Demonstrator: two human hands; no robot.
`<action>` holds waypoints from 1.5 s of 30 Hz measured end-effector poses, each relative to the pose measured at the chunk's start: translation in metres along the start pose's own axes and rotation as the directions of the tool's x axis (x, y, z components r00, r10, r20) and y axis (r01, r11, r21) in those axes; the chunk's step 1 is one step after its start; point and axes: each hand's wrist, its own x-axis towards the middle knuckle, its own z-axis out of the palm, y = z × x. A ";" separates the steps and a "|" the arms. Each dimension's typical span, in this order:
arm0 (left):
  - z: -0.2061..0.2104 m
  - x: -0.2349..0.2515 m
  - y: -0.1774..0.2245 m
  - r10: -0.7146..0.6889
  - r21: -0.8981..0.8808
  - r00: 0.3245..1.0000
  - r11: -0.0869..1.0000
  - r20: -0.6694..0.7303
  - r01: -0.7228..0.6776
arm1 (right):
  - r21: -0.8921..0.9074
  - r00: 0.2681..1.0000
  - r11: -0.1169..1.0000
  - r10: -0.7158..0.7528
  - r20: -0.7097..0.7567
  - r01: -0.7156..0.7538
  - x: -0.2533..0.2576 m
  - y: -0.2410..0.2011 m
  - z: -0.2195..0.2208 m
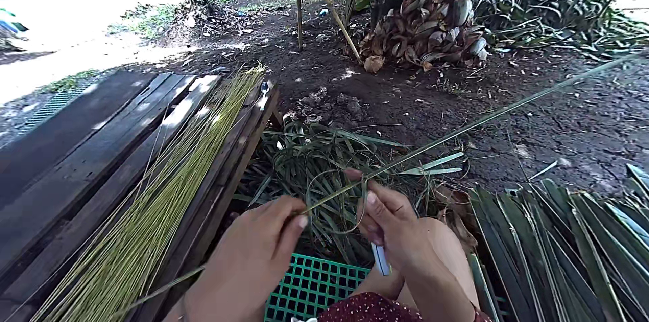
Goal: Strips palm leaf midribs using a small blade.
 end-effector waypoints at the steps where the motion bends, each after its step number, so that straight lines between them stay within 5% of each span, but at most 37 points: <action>1: 0.004 0.006 0.007 0.001 -0.027 1.000 1.000 -0.010 -0.001 | 0.022 0.998 1.000 0.016 0.067 -0.018 -0.003 0.005 0.008; 6: 0.007 0.010 0.012 -0.017 -0.110 0.999 0.994 -0.050 0.011 | 0.084 0.995 0.996 -0.003 0.101 -0.006 -0.004 0.009 0.011; 13: -0.008 -0.011 -0.007 -0.043 -0.021 0.995 0.999 -0.086 0.041 | 0.103 0.962 0.995 0.018 -0.273 0.010 0.017 -0.004 -0.029; 15: -0.008 -0.012 -0.008 -0.031 0.014 0.996 0.999 -0.086 0.032 | 0.114 0.973 0.993 0.064 -0.221 -0.039 0.014 -0.004 -0.024; 19: -0.002 -0.011 -0.004 0.003 0.027 0.997 1.000 -0.072 -0.001 | 0.175 0.974 0.964 0.174 0.145 -0.199 0.000 0.007 0.004; 21: -0.004 -0.013 -0.007 0.008 0.018 0.998 1.000 -0.062 -0.007 | 0.201 0.970 0.958 0.171 0.173 -0.204 0.002 0.010 0.002; 25: -0.029 -0.031 -0.015 -0.062 -0.016 0.997 0.998 0.045 0.063 | 0.131 0.982 0.985 0.131 -0.138 -0.113 0.021 -0.003 -0.035; 30: -0.058 -0.055 -0.041 -0.166 -0.012 0.977 0.986 0.134 0.169 | 0.084 0.896 0.996 0.044 -0.442 -0.008 0.040 -0.019 -0.088; 33: -0.055 -0.049 -0.039 -0.153 0.022 0.977 0.988 0.146 0.152 | 0.055 0.903 0.998 0.036 -0.429 -0.014 0.038 -0.020 -0.076; 38: -0.020 -0.024 -0.021 -0.014 0.076 1.000 0.997 -0.012 0.015 | 0.108 0.984 0.989 0.114 -0.137 -0.099 0.019 -0.001 -0.027; 45: -0.056 -0.053 -0.057 -0.179 0.008 0.975 0.984 0.131 0.180 | 0.005 0.908 0.999 0.040 -0.416 -0.042 0.054 -0.011 -0.097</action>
